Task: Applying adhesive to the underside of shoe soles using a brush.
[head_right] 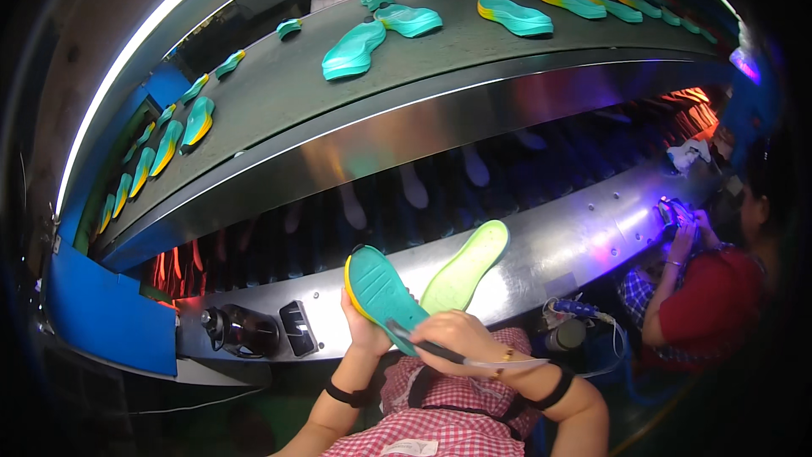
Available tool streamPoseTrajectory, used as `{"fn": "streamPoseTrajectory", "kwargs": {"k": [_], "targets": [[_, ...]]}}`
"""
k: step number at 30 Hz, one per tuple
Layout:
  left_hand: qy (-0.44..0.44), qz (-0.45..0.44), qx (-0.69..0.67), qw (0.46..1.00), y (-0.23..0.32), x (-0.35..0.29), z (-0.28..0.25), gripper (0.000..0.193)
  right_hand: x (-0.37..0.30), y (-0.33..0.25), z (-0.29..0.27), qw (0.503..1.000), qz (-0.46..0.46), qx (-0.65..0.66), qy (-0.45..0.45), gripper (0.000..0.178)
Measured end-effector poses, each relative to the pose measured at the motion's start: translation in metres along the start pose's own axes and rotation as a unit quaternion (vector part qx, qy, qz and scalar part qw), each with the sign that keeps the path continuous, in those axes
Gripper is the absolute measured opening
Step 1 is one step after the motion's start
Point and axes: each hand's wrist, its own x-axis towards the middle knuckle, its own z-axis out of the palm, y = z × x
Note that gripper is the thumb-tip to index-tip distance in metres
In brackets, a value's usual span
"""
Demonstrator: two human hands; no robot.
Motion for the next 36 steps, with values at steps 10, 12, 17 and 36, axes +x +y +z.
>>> {"fn": "streamPoseTrajectory", "kwargs": {"k": [10, 12, 17, 36], "targets": [[-0.069, -0.073, -0.105, 0.989, -0.012, -0.022, 0.047, 0.074, 0.021, -0.014, -0.026, 0.957, 0.176, 0.212, 0.089, 0.019], [-0.082, -0.076, -0.114, 0.987, -0.011, -0.018, 0.039, 0.073, 0.014, -0.022, -0.023, 0.982, 0.076, 0.171, 0.009, 0.020], [-0.071, -0.040, -0.097, 0.992, -0.001, -0.025, 0.049, 0.075, 0.012, -0.027, -0.039, 0.962, 0.131, 0.228, 0.078, 0.017], [-0.128, 0.231, -0.045, 0.963, 0.026, -0.020, 0.070, 0.090, -0.008, -0.013, -0.047, 0.989, -0.002, 0.125, 0.079, 0.019]]}}
